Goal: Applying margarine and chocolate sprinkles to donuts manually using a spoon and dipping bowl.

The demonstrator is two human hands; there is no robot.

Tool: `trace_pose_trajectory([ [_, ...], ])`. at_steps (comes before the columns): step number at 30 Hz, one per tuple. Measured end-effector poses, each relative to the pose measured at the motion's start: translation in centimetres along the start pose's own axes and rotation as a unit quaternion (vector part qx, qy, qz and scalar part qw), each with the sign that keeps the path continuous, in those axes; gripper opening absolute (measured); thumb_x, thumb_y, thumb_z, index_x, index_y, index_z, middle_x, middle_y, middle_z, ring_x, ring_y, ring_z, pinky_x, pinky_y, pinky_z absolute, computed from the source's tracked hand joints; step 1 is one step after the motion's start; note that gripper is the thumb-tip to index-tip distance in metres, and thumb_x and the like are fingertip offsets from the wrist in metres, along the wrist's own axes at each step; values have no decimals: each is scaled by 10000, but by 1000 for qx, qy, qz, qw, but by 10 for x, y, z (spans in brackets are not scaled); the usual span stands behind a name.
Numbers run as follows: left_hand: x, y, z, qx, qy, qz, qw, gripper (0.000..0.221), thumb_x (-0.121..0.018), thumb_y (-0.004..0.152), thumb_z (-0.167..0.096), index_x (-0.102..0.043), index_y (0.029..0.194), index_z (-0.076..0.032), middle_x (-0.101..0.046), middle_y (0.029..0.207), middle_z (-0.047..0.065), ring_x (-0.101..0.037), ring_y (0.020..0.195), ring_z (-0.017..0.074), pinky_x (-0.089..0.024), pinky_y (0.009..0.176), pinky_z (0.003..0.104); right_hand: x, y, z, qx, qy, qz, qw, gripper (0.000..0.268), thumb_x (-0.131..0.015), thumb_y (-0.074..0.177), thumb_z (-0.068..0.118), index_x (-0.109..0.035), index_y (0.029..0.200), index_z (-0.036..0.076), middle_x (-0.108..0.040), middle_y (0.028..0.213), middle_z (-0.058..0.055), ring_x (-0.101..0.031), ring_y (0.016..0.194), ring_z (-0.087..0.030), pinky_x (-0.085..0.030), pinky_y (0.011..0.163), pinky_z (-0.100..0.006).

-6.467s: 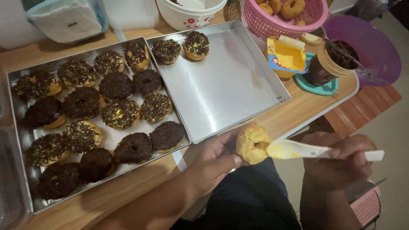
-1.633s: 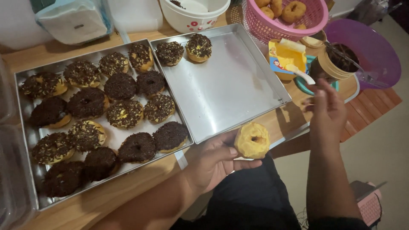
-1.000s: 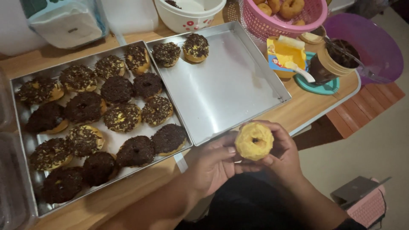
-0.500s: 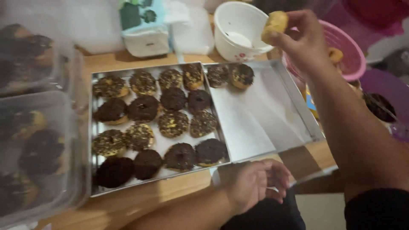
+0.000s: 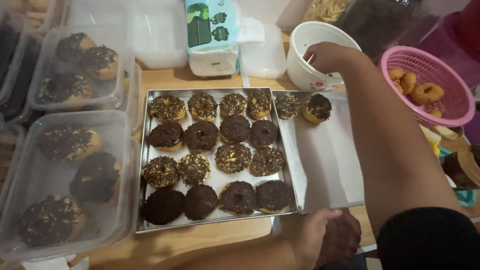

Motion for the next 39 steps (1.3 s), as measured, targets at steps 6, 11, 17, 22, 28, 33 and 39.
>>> trace_pose_trajectory([
  [6,13,12,9,25,-40,-11,999,439,-461,1070,-403,-716,955,-65,-669,770,93,-633,621,206,-520,571,278,5,-1,5,0,-33,24,999,534,-643,837,103,-609,1369,131,-698,1310,-42,-642,1123,-292,-509,880,-442],
  [11,13,11,8,22,-36,-17,999,435,-485,1027,-417,-728,968,-61,-639,739,65,-618,604,206,-493,559,273,5,-13,-14,-59,-92,90,990,545,-667,818,137,-677,1363,107,-675,1311,-189,-740,1005,-381,-577,791,-495],
  [17,9,11,8,10,-51,28,998,428,-464,1070,-394,-713,1017,-51,-631,759,85,-593,614,215,-483,540,277,3,-9,-30,-75,-114,81,987,485,-625,891,150,-702,1369,161,-616,1441,-104,-583,1253,-329,-481,1008,-491],
  [22,15,13,12,23,-41,4,999,395,-488,1047,-399,-703,1020,-69,-643,777,83,-613,610,210,-515,556,281,-6,-7,-34,-55,-156,74,983,221,-577,815,70,-727,970,21,-670,970,-140,-556,843,-320,-457,692,-466],
  [28,9,12,7,5,-45,25,999,392,-477,1044,-382,-687,992,-55,-630,765,83,-602,599,212,-494,528,273,-1,2,-18,-39,-99,46,993,489,-639,874,171,-659,1363,174,-690,1314,-84,-635,1145,-315,-497,920,-461],
  [33,4,7,4,-3,-27,23,999,397,-471,1023,-388,-693,965,-65,-622,742,63,-598,578,184,-484,507,258,-9,4,-4,1,-106,52,993,498,-593,867,99,-639,1356,182,-701,1300,-29,-647,1113,-314,-505,893,-471],
  [39,14,11,9,4,-56,-22,998,432,-513,1061,-360,-753,952,-18,-699,738,110,-648,544,211,-541,480,269,-3,-5,-4,13,-96,46,994,505,-644,839,61,-650,1326,192,-697,1311,-40,-642,1121,-330,-500,899,-487],
])
Point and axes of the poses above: each hand's wrist, its own y-axis towards the middle knuckle, its own x-axis out of the back of the hand, z = x × y, the point moved 8 cm from there along y, towards the middle knuckle
